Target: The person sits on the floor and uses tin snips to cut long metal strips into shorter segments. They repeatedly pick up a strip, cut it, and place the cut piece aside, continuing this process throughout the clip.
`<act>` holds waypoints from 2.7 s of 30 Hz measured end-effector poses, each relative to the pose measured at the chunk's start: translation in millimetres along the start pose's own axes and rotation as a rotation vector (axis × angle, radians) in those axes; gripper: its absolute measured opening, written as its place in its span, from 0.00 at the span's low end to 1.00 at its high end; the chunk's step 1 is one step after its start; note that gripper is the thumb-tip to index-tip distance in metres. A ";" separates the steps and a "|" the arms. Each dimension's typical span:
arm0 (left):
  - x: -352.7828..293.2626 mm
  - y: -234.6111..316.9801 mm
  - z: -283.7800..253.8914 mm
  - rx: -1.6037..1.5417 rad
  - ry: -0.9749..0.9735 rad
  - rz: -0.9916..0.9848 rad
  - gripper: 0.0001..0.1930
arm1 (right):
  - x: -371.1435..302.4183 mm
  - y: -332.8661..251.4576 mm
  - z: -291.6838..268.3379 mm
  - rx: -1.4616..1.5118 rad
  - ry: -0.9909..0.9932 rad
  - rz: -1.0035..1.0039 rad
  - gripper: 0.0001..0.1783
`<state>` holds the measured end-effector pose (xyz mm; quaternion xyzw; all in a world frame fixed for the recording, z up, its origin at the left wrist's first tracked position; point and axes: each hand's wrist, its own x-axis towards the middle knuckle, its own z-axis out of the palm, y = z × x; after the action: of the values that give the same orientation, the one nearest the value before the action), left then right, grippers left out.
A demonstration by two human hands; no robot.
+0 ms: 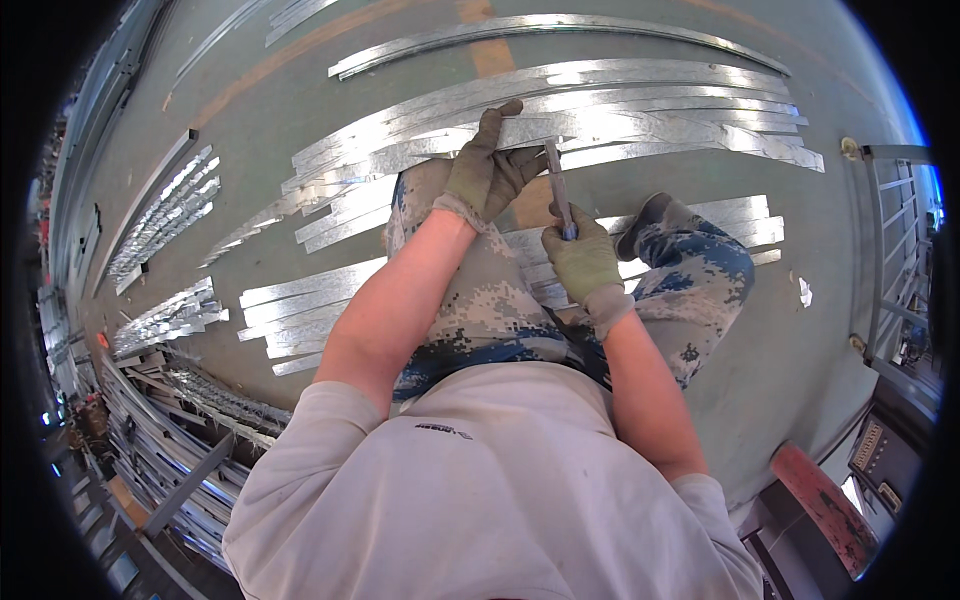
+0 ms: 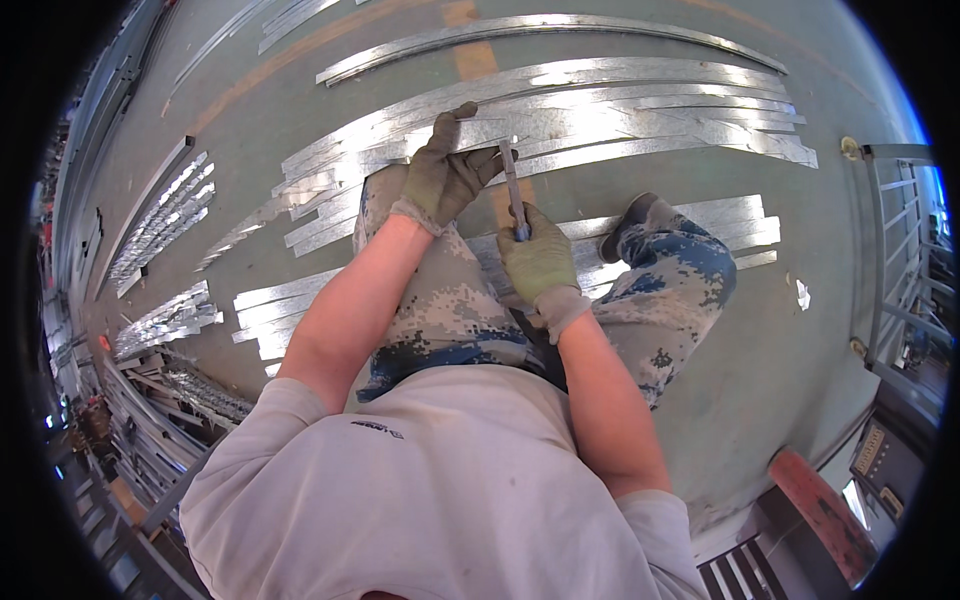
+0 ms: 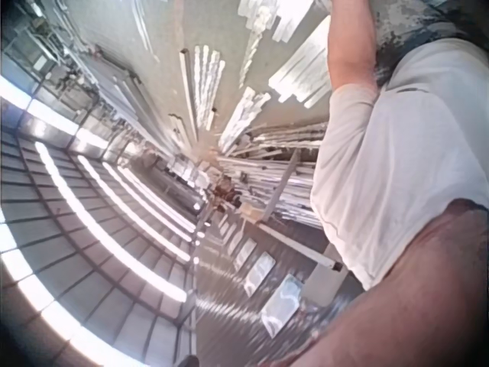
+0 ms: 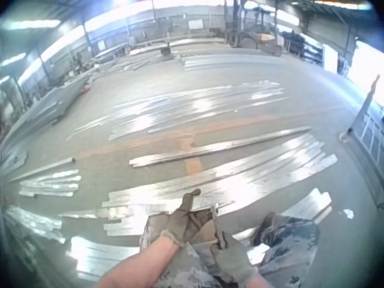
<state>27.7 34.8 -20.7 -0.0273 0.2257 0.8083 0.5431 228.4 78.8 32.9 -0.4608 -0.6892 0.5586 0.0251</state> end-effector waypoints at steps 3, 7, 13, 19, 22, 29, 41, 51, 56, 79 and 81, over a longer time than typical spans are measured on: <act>-0.7 0.0 -1.2 -0.012 -0.033 0.000 0.27 | 1.9 3.0 -2.8 0.128 -0.057 0.064 0.27; 2.4 0.1 -3.2 -0.004 -0.039 -0.005 0.26 | 11.0 21.8 -2.6 0.246 -0.101 0.051 0.25; 1.0 -0.1 -2.9 -0.028 -0.030 -0.008 0.25 | 7.9 10.2 -20.5 0.555 -0.364 0.168 0.26; 1.8 1.1 -9.5 -0.041 -0.013 -0.044 0.25 | 11.3 15.1 -28.1 0.808 -0.536 0.226 0.28; 0.7 0.9 -9.0 -0.027 -0.020 -0.050 0.26 | 12.8 22.1 -27.6 0.931 -0.575 0.242 0.29; -4.9 -0.1 -11.7 0.041 0.002 -0.024 0.24 | 16.3 31.6 -24.5 1.153 -0.725 0.230 0.30; -2.9 1.0 -5.1 -0.027 -0.038 0.012 0.23 | -7.7 16.4 -40.8 0.878 -0.571 0.206 0.31; -1.7 2.9 -9.8 -0.060 -0.112 -0.013 0.21 | -3.5 17.6 -41.2 1.287 -0.852 0.172 0.37; -6.6 4.3 -2.3 -0.035 -0.086 0.010 0.24 | 0.4 25.9 -31.9 1.384 -0.905 0.190 0.41; -10.1 8.3 -3.2 -0.024 -0.099 0.009 0.23 | 3.3 38.1 -19.1 1.588 -1.145 0.182 0.40; -10.7 8.5 -2.5 -0.020 -0.113 0.009 0.23 | -6.8 24.3 -20.1 1.560 -1.049 0.234 0.37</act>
<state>24.0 22.0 -17.1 0.0141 0.1866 0.8131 0.5513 258.0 88.1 24.4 -0.0702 0.0061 0.9966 -0.0433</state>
